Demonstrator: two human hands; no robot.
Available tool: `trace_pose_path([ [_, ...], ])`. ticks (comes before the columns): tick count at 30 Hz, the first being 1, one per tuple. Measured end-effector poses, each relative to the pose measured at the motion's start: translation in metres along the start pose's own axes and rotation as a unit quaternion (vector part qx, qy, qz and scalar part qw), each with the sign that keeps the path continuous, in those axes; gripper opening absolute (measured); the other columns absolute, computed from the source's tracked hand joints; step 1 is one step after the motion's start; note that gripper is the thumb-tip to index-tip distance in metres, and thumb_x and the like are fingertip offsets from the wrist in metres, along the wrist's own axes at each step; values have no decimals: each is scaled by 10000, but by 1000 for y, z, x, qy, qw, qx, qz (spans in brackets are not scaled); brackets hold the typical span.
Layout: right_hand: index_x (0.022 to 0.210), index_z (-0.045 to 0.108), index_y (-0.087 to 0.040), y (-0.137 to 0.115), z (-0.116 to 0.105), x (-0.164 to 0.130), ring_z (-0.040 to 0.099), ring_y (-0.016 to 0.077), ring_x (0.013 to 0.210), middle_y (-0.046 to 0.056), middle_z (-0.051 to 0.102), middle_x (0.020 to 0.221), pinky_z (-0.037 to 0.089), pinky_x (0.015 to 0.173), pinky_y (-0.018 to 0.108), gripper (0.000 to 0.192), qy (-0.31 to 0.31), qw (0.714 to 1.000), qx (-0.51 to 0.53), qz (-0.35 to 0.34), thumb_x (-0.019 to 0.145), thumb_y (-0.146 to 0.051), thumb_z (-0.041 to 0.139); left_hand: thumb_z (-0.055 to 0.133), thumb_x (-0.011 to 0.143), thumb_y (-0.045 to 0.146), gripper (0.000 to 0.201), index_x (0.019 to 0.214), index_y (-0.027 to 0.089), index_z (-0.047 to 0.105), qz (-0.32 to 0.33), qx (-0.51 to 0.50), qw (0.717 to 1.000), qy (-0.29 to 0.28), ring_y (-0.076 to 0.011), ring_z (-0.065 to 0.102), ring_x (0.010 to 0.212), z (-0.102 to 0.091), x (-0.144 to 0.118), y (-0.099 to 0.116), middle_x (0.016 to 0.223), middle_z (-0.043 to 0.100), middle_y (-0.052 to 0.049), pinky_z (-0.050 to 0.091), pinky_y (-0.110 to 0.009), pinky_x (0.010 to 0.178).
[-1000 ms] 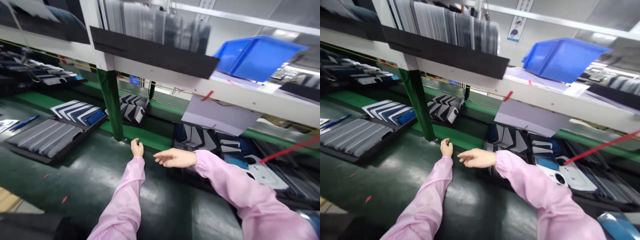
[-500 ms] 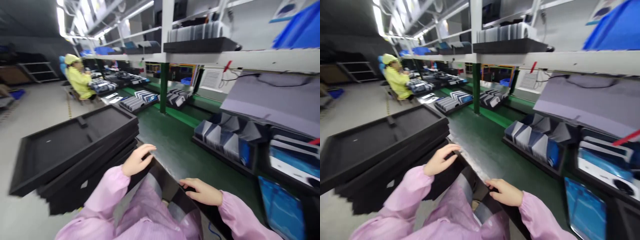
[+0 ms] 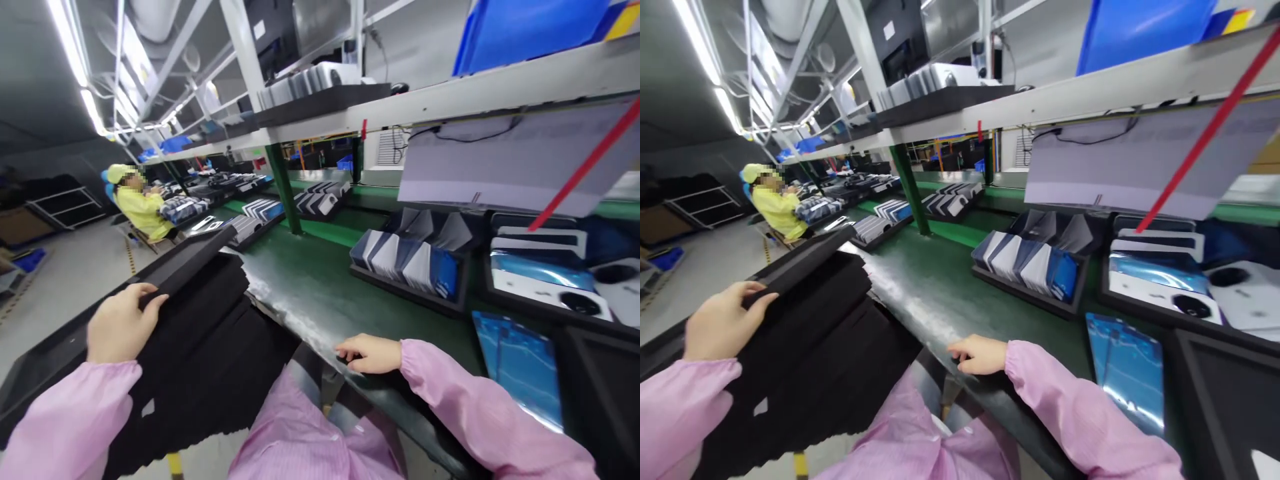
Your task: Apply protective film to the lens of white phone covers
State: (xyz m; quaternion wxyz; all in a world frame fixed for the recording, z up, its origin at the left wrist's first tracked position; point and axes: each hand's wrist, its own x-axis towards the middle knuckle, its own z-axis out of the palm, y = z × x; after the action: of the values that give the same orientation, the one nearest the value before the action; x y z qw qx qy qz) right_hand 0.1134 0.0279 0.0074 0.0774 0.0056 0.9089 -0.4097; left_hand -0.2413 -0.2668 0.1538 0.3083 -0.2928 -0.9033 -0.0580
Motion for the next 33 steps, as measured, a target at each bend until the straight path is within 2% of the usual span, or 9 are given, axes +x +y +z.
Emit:
trace_pose_path([
  [3,1274,567,-102,16,-4,-18,699,190,881,130,690,1127,529,771,268,523,22,1000,14,9,754,-166,562,441,833,552,400,970,221,619,30,-47,995,84,-279,625,864,-33,12,57,865,660,-38,509,-406,765],
  [6,1209,617,-123,29,0,-21,700,165,811,100,716,1080,531,709,240,489,59,997,41,19,722,-132,572,448,870,499,350,956,201,611,112,-131,977,129,-267,605,899,-36,19,132,913,652,-58,484,-398,841],
  [8,1149,651,-125,35,6,-18,694,157,796,84,734,1026,530,706,236,454,88,995,49,21,706,-95,557,459,894,431,274,934,199,601,143,-169,968,113,-256,580,946,-22,25,189,935,640,-67,458,-384,889],
  [12,1097,677,-129,43,15,-13,690,153,825,71,743,980,525,766,247,446,138,989,47,21,703,-31,492,453,923,352,208,959,203,594,139,-160,977,-20,-285,516,1066,28,35,297,1043,572,-108,467,-384,843],
  [17,1044,701,-151,49,17,-13,701,167,843,53,752,930,530,793,265,420,179,983,37,14,704,-24,488,501,914,236,168,1002,143,609,145,-147,972,-114,-256,568,1021,87,26,383,1116,567,-137,506,-387,792],
  [21,1015,711,-153,52,17,-12,721,167,822,49,762,881,544,778,253,387,196,980,28,10,730,-34,478,567,896,325,322,1171,157,560,136,-138,964,-184,-208,607,1002,120,6,415,1178,590,-91,530,-412,831],
  [25,1026,704,-170,54,17,-11,726,164,833,35,765,880,555,774,253,385,197,980,24,13,743,-31,482,568,896,330,339,1187,157,554,145,-145,948,-243,-208,615,996,138,-7,425,1178,594,-92,537,-411,826],
  [28,1047,693,-156,56,16,-10,725,155,843,44,764,904,553,787,247,376,182,983,27,13,764,-29,480,569,896,329,332,1179,158,557,161,-152,939,-262,-203,617,983,148,-12,415,1167,597,-89,539,-402,816],
  [33,1099,663,-126,54,14,-14,711,149,889,67,751,970,531,824,234,377,151,988,39,17,778,-20,496,532,905,296,201,1046,173,604,209,-164,933,-245,-193,617,944,158,-16,375,1096,599,-81,523,-344,784],
])
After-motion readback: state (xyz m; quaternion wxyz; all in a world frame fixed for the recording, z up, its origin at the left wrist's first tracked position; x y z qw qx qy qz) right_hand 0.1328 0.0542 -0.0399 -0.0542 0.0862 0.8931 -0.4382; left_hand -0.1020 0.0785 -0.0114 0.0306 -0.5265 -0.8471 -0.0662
